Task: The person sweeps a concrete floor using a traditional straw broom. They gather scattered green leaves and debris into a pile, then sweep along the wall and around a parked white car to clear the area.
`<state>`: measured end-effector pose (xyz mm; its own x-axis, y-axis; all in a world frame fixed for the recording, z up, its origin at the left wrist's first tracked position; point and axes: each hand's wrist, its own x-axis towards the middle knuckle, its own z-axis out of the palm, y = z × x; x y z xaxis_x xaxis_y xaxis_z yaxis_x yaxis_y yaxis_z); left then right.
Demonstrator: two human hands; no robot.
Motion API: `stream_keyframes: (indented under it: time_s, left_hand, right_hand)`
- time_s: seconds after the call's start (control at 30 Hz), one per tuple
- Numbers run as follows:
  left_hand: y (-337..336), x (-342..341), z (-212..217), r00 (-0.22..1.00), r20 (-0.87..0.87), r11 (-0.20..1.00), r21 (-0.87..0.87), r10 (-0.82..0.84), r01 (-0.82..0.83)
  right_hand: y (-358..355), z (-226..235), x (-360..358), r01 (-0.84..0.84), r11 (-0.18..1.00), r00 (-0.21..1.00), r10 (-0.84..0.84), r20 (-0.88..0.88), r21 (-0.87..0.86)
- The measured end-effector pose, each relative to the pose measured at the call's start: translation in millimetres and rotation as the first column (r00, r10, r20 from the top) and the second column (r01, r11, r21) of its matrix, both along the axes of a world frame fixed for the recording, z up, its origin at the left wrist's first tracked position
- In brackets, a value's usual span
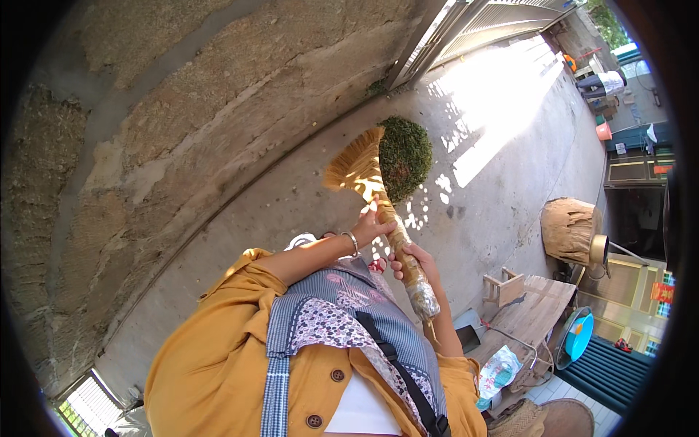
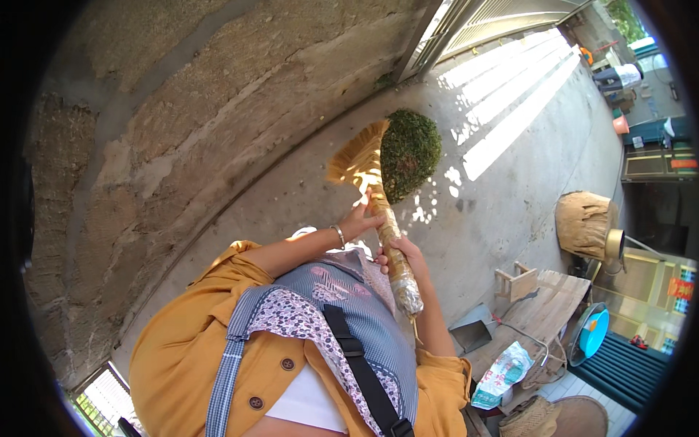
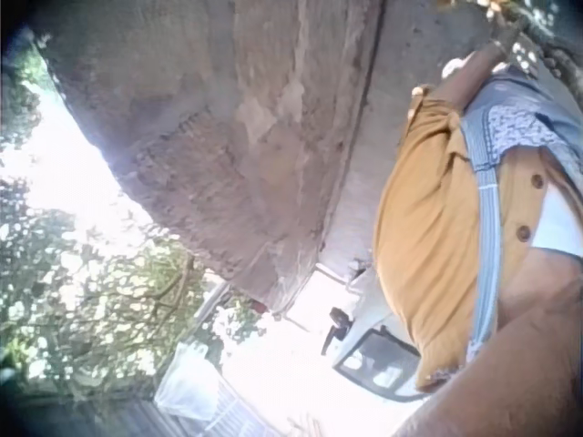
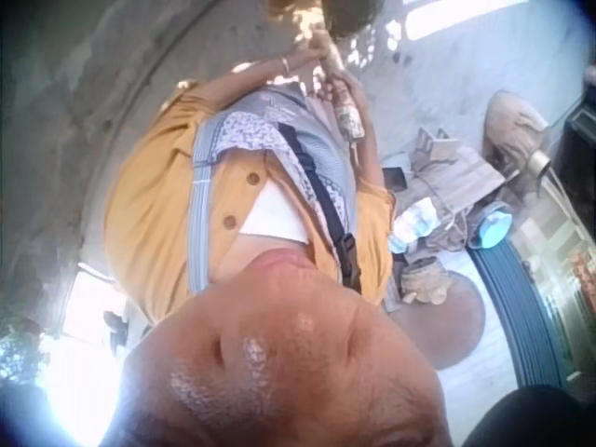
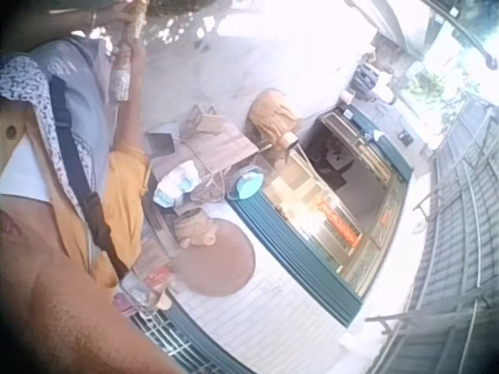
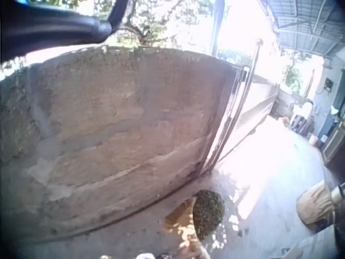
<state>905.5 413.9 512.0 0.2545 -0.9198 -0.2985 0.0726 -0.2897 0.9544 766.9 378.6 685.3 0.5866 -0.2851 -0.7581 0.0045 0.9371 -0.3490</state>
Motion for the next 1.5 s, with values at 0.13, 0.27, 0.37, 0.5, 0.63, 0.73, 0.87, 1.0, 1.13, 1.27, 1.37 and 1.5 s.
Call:
stream_keyframes:
  time_s: [0.13,0.27,0.37,0.5,0.63,0.73,0.87,1.0,1.13,1.27,1.37,1.5]
  left_hand:
    - [16.1,53.9,106.3,0.996,0.004,0.991,-0.101,-0.092,0.092]
    - [23.5,79.9,152.0,0.966,0.253,0.884,-0.438,-0.050,0.161]
    - [16.5,94.3,165.7,0.977,0.175,0.911,-0.372,-0.119,0.178]
    - [-12.9,118.5,161.8,0.950,0.310,0.855,-0.487,-0.023,0.180]
    - [-62.3,152.1,151.1,0.949,0.292,0.757,-0.645,0.115,0.107]
    - [-109.2,164.0,137.3,0.927,0.306,0.754,-0.656,0.214,0.042]
    - [-175.8,191.0,138.8,0.945,0.292,0.835,-0.549,0.150,0.037]
    - [-229.3,216.5,141.2,0.942,0.282,0.824,-0.567,0.183,0.009]
    - [-262.8,227.2,137.6,0.947,0.289,0.867,-0.497,0.141,0.022]
    - [-282.1,241.8,143.0,0.947,0.249,0.793,-0.610,0.204,-0.010]
    - [-292.8,251.4,147.0,0.975,0.197,0.772,-0.634,0.103,0.046]
    - [-298.1,262.3,154.0,0.981,0.182,0.786,-0.615,0.067,0.060]
  right_hand:
    - [-31.8,-27.6,43.4,-0.079,0.997,0.997,0.079,0.012,-0.002]
    - [-62.7,-36.7,96.1,-0.216,0.965,0.976,0.218,-0.001,-0.148]
    - [-76.0,-41.1,129.7,-0.171,0.959,0.977,0.194,0.085,-0.225]
    - [-122.7,-68.7,172.4,-0.183,0.956,0.946,0.234,0.225,-0.228]
    - [-163.3,-84.5,203.8,-0.217,0.946,0.955,0.256,0.146,-0.243]
    - [-197.8,-52.9,224.1,-0.233,0.931,0.877,0.326,0.352,-0.282]
    - [-266.1,-84.7,254.3,-0.395,0.827,0.788,0.529,0.314,-0.400]
    - [-309.5,-59.6,286.1,-0.213,0.974,0.973,0.204,0.110,0.077]
    - [-353.6,-94.2,293.4,-0.259,0.936,0.964,0.234,0.129,0.239]
    - [-361.6,-63.3,315.2,-0.302,0.953,0.942,0.297,0.156,0.009]
    - [-383.7,-73.5,326.2,-0.293,0.876,0.956,0.257,0.143,0.383]
    - [-394.5,-76.9,337.0,-0.206,0.791,0.978,0.181,0.102,0.576]
